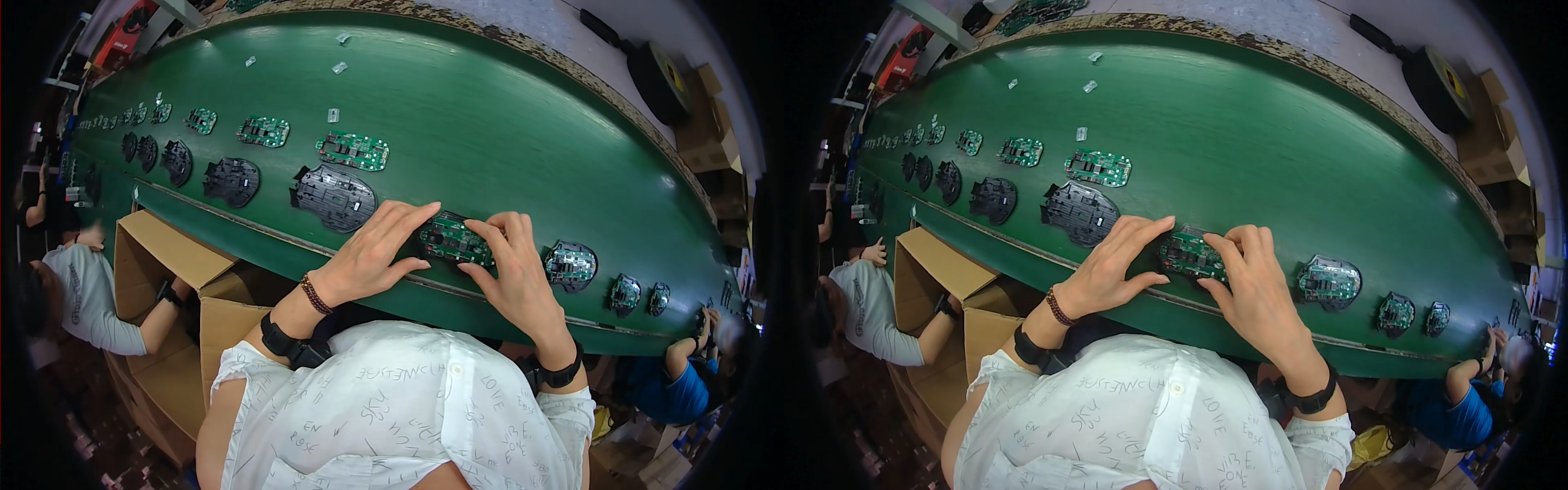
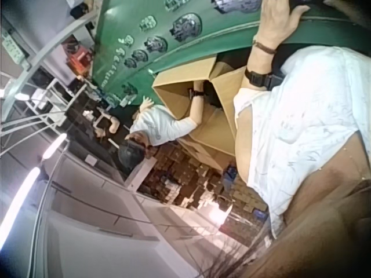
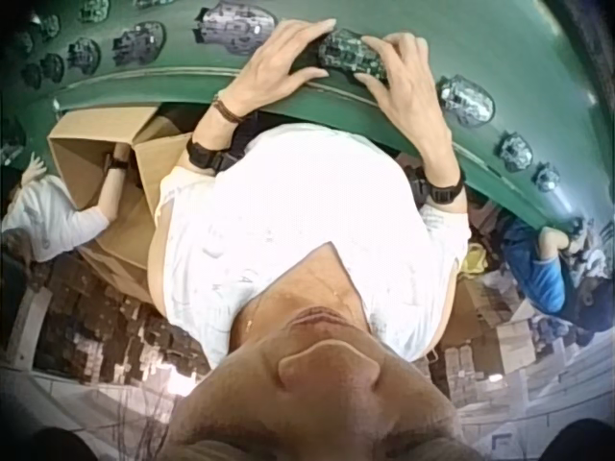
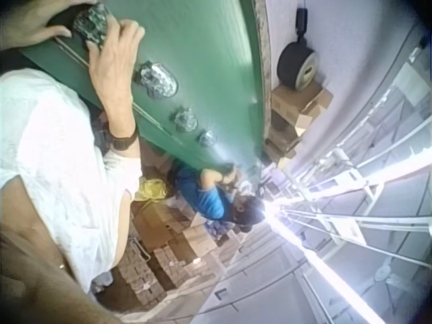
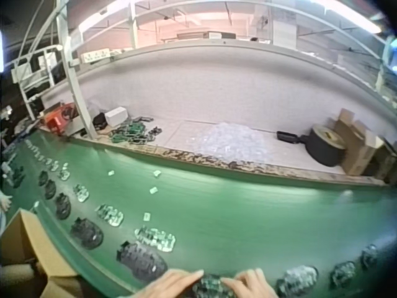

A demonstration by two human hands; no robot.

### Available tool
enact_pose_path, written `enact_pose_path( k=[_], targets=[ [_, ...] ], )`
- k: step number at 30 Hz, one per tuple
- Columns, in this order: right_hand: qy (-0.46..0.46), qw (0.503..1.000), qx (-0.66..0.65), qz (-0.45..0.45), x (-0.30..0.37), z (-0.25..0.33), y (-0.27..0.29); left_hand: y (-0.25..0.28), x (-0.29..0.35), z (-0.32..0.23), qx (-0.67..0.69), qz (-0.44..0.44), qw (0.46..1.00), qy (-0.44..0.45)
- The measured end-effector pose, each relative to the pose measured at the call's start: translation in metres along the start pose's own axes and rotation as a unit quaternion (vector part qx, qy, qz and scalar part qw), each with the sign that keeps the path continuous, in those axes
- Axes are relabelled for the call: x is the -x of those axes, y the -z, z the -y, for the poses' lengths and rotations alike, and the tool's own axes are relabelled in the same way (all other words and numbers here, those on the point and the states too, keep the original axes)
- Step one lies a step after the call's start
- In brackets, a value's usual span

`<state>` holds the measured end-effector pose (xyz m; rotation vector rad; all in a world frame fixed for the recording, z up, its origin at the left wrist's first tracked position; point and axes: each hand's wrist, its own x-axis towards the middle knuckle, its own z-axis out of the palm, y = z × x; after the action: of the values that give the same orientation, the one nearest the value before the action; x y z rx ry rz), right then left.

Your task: Assembling internal PCB components into computer mouse shells on a factory production line.

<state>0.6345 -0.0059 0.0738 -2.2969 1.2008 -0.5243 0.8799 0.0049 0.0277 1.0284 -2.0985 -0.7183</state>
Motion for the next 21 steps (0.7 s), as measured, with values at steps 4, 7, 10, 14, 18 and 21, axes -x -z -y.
enact_pose_path(
  k=[4, 7, 10, 14, 18, 21],
  targets=[
    [-0.004, 0.999, -0.041, -0.007, 0.000, -0.005, -0.004, 0.000, 0.000, 0.003, 0.002, -0.004, 1.000, -0.010],
    [-0.028, 0.997, -0.076, -0.001, 0.000, -0.011, -0.007, -0.001, 0.000, 0.003, 0.011, -0.006, 1.000, -0.007],
    [-0.062, 0.992, -0.109, 0.012, -0.001, -0.014, -0.006, -0.001, 0.000, 0.003, 0.010, -0.002, 1.000, -0.007],
    [-0.066, 0.991, -0.117, 0.011, -0.003, -0.019, -0.007, -0.001, -0.002, 0.005, 0.001, 0.007, 1.000, -0.019],
    [-0.055, 0.995, -0.085, -0.016, -0.002, -0.022, -0.008, -0.002, -0.004, -0.001, -0.002, 0.015, 1.000, -0.005],
    [-0.061, 0.993, -0.097, -0.017, 0.000, -0.024, -0.010, -0.008, -0.017, -0.009, 0.013, 0.013, 1.000, 0.000]
  ],
)
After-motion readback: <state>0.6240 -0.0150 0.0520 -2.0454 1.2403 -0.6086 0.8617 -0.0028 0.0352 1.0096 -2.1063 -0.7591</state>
